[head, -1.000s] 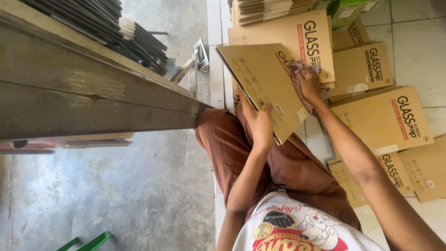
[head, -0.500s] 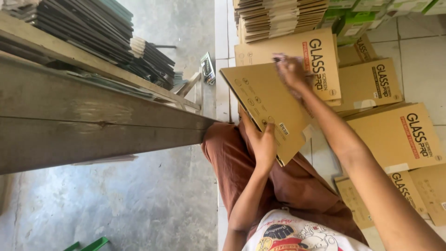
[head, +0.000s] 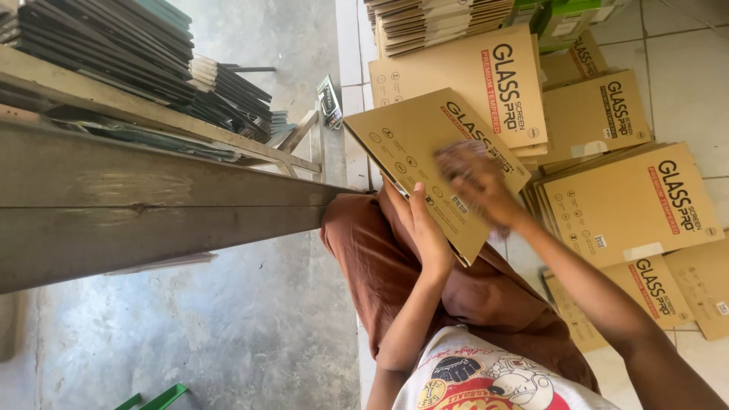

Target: Wiping down screen protector packages with a cloth and stacking them.

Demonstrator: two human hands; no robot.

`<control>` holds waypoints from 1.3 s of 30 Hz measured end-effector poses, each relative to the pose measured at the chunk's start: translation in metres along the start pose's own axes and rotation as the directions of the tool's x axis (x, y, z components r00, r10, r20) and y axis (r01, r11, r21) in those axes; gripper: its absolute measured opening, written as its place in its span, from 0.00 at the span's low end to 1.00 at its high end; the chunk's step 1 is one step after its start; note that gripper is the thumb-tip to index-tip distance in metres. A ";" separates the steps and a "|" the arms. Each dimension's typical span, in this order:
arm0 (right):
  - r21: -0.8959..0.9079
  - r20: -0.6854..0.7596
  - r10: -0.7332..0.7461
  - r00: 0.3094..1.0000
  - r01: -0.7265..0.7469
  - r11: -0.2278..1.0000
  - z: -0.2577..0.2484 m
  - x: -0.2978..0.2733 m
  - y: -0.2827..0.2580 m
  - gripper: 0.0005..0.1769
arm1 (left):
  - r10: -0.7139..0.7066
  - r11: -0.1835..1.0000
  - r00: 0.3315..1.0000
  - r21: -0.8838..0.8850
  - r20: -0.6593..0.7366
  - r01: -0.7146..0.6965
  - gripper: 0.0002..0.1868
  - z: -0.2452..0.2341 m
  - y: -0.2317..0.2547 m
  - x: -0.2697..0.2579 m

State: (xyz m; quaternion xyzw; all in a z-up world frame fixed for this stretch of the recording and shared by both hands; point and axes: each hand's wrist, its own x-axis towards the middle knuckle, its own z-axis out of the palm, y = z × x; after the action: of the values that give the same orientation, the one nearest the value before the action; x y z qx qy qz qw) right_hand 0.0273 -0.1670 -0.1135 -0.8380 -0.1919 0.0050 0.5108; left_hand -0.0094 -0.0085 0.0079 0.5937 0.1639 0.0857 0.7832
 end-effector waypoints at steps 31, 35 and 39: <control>-0.151 -0.080 0.312 0.947 -0.321 0.935 -0.001 -0.034 0.075 0.37 | -0.024 0.991 0.998 -0.133 -0.061 0.016 0.38 0.011 -0.001 -0.023; -0.014 0.087 0.048 0.995 -0.047 0.999 -0.027 -0.039 -0.114 0.31 | 0.033 0.996 0.997 -0.079 -0.071 -0.038 0.38 0.020 -0.019 -0.039; 0.086 0.113 -0.027 0.993 0.017 0.996 -0.006 0.009 -0.071 0.32 | 0.050 0.988 0.999 -0.143 -0.011 -0.051 0.40 0.016 -0.021 -0.049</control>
State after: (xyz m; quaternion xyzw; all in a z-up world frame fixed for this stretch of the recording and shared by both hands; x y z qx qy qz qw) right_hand 0.0143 -0.1402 -0.0477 -0.8118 -0.2296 0.0556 0.5340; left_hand -0.0506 -0.0450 -0.0005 0.5396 0.1450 0.1192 0.8207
